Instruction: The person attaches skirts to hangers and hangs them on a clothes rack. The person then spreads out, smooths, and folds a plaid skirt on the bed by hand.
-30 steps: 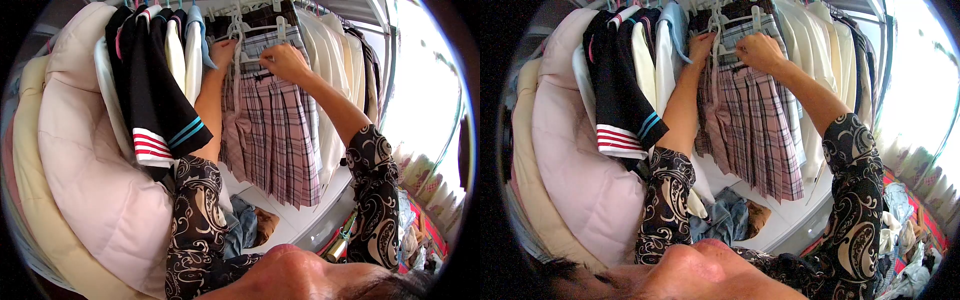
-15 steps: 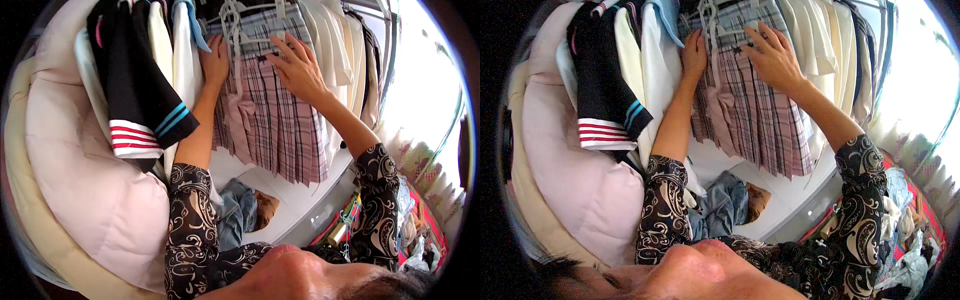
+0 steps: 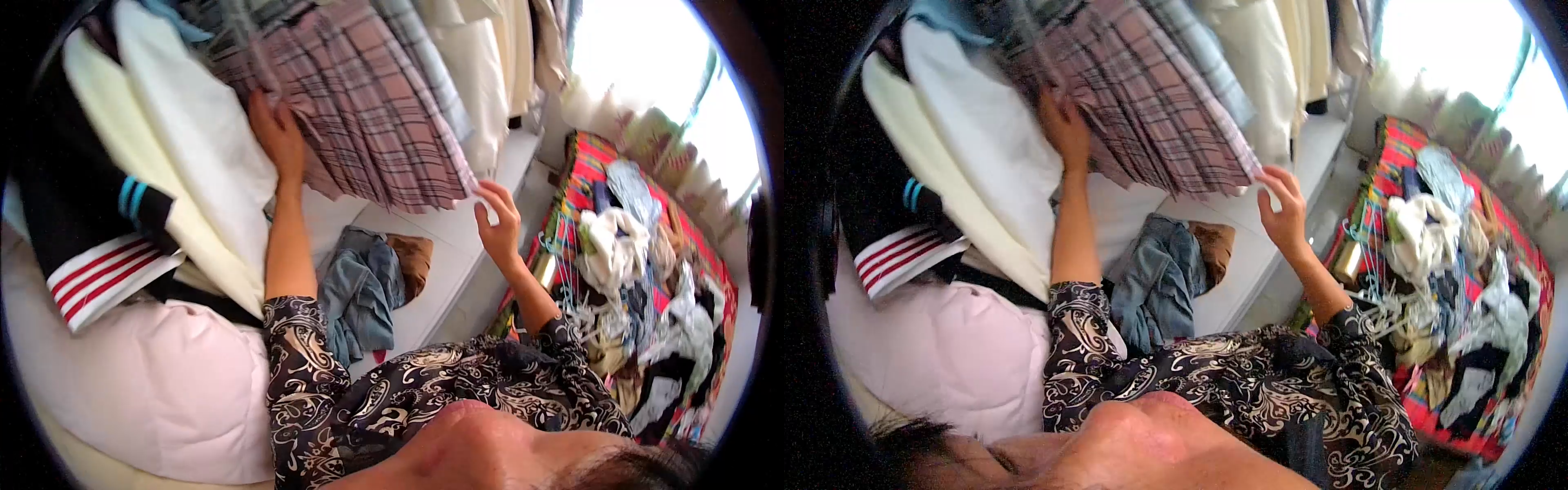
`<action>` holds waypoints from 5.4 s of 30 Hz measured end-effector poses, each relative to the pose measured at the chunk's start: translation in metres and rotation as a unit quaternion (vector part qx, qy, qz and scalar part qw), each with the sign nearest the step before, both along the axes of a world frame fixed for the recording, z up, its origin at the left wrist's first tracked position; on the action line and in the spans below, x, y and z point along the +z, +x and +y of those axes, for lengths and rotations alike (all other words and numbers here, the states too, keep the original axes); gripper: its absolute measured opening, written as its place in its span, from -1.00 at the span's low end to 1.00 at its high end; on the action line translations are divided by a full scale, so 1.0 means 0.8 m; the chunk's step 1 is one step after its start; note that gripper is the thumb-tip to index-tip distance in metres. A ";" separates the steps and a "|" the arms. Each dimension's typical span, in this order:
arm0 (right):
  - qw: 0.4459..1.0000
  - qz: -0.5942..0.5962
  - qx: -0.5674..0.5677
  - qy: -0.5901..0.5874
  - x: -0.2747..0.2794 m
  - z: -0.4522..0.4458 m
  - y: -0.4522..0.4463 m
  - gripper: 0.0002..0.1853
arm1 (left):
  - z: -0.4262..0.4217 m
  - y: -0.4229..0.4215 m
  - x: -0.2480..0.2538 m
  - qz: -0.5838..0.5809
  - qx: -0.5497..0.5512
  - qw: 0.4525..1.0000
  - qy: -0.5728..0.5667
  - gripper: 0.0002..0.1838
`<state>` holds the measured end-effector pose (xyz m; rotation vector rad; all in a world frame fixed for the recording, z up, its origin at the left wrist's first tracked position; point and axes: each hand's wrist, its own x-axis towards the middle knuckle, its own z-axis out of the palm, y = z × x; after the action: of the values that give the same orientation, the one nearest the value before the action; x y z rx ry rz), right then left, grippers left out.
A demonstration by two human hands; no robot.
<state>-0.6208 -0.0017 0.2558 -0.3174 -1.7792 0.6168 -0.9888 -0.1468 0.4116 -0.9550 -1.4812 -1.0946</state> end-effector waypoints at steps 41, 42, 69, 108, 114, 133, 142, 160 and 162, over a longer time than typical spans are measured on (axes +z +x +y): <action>0.771 -0.244 0.223 -0.544 -0.247 -0.114 0.101 -0.71 | 0.063 0.135 -0.213 -0.256 -0.231 0.902 -0.259 -0.31; 0.755 -0.258 0.215 -0.563 -0.263 -0.129 0.114 -0.71 | 0.064 0.130 -0.232 -0.255 -0.239 0.900 -0.261 -0.31; 0.657 0.055 -0.206 -0.723 -0.308 -0.460 0.628 -0.74 | -0.053 0.780 -0.510 -0.242 -0.589 0.371 -0.676 -0.70; 0.556 -0.086 -0.573 -0.596 -0.527 -0.034 1.196 -0.37 | 0.157 1.225 -0.602 -0.535 -0.387 0.040 -0.750 -0.58; 0.453 -0.105 -0.535 -0.706 -0.539 0.049 1.206 -0.55 | 0.201 1.323 -0.638 -0.649 -0.327 0.032 -0.686 -0.45; 0.342 0.040 -0.667 -0.661 -0.552 0.067 1.387 -0.54 | 0.465 1.276 -0.550 -0.606 -0.425 0.431 -0.516 -0.32; 0.862 -0.080 -0.005 -0.500 -0.298 0.030 1.116 -0.65 | 0.356 1.392 -0.506 -0.681 -0.369 0.061 -0.630 -0.25; 0.516 -0.213 -0.513 -0.652 -0.514 0.202 1.451 -0.18 | 0.335 1.163 -0.297 -0.774 -0.320 0.421 -0.347 -0.44; 0.493 -0.209 -0.527 -0.660 -0.506 0.202 1.429 -0.34 | 0.345 1.163 -0.293 -0.702 -0.354 0.514 -0.344 -0.42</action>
<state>0.5227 0.1595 -0.1492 -2.5613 -0.7076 0.8470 -0.0580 0.1295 0.1774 -1.2898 -3.2038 -2.2329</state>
